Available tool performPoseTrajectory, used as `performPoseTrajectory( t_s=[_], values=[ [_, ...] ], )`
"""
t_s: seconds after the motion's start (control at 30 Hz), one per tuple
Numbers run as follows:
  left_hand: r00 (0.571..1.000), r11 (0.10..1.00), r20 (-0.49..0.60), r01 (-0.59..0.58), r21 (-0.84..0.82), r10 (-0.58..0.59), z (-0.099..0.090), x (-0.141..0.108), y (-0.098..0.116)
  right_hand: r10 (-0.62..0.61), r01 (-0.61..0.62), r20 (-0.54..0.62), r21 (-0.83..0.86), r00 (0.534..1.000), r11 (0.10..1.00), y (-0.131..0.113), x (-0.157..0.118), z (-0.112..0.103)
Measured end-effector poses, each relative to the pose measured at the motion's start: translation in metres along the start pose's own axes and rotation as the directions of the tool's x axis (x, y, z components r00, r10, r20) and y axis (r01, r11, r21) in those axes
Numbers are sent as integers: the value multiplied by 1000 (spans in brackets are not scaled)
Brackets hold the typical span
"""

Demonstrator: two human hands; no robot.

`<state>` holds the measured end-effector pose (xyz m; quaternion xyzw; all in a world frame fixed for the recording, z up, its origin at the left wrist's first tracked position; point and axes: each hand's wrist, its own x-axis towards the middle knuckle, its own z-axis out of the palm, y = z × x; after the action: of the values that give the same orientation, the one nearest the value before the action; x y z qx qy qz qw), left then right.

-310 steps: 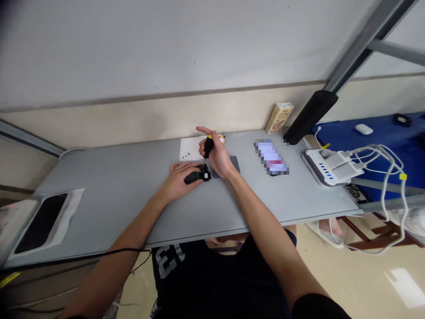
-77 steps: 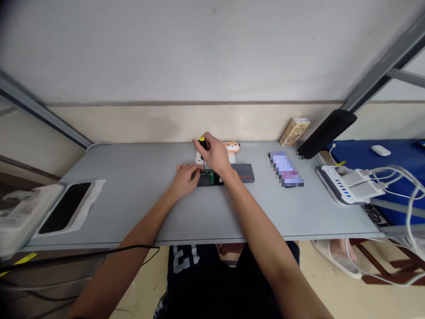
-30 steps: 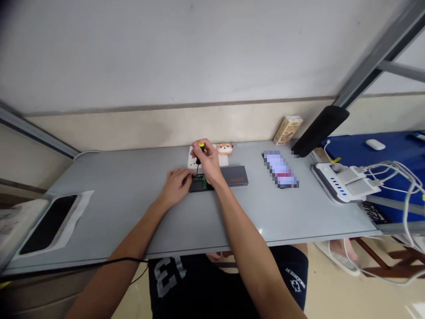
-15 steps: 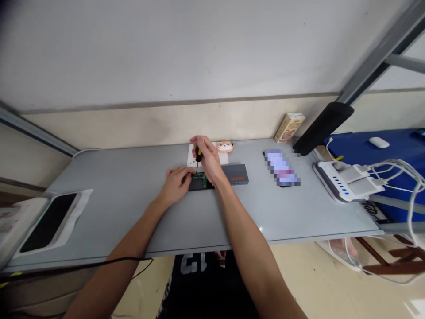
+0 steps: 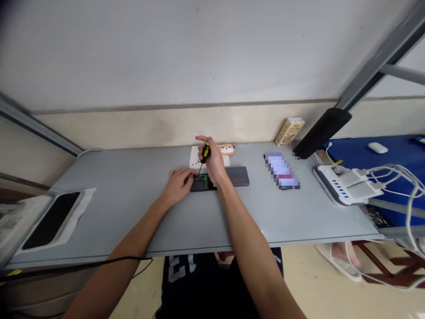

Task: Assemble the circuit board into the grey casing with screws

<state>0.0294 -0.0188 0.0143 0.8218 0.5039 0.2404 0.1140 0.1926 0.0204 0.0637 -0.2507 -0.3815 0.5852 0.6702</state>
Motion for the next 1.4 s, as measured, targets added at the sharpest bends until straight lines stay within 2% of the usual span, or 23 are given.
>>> performPoseTrajectory(
  t_s=[0.17,0.33,0.53,0.67,0.87,1.07,1.3,1.4],
  values=[
    [1000,1000,9,-4,-12,4,-1,0,-1,-21,22,-74,11,997,1000,1,-2,-4],
    [1000,1000,16,-17,-17,18,-2,0,-2,-74,68,-61,-99,995,993,2,-6,1],
    [1000,1000,9,-24,5,24,-1,0,-3,6,-6,-18,-27,1000,1000,-3,-3,1],
    [1000,1000,10,-27,8,26,-1,0,-3,-31,31,-15,-31,999,999,2,-3,-3],
    [1000,1000,8,-23,-13,23,-2,0,-2,-63,56,-44,-153,997,987,4,-8,4],
    [1000,1000,12,-14,13,14,-3,0,0,25,-25,-12,-11,1000,1000,1,-2,3],
    [1000,1000,3,-6,-11,6,-2,0,-2,96,-96,-3,-30,995,995,4,-4,-3],
    [1000,1000,10,-4,-21,4,-2,1,-2,63,-63,20,-20,998,998,3,-5,-1]
  ],
)
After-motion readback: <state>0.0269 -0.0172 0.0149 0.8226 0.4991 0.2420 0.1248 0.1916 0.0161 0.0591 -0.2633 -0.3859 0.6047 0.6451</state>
